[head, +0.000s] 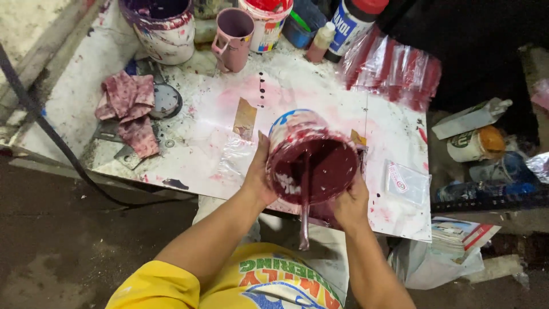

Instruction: Stirring ink in a container with a spatula and transferring it to a printing tray

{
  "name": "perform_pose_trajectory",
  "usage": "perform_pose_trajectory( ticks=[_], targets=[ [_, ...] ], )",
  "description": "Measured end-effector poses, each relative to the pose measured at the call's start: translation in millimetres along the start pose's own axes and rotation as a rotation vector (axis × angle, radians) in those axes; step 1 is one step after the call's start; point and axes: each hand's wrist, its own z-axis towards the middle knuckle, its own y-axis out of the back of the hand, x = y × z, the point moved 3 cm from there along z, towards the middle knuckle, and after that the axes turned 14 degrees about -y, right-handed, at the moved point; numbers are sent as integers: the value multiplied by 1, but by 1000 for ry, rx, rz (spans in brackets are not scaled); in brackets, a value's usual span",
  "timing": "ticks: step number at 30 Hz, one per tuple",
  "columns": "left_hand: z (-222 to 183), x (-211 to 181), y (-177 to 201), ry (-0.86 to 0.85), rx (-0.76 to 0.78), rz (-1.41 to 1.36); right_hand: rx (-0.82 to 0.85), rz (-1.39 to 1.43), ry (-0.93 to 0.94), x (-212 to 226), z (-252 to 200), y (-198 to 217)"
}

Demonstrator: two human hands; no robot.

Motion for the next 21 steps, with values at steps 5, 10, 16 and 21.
perform_pose_trajectory(
  ticks=[5, 10, 16, 21],
  targets=[
    [-8, 9, 21, 1, -70, -33, -52, 22, 38, 46, -17, -2],
    [-15, -5, 7, 50, -298, 61, -376, -111, 220, 24, -87, 18],
    [-1, 6, 23, 48, -147, -12, 104, -549, 426, 62, -111, -16],
    [2, 8, 30, 110, -86, -87, -78, -451, 434, 40, -104, -13]
  ],
)
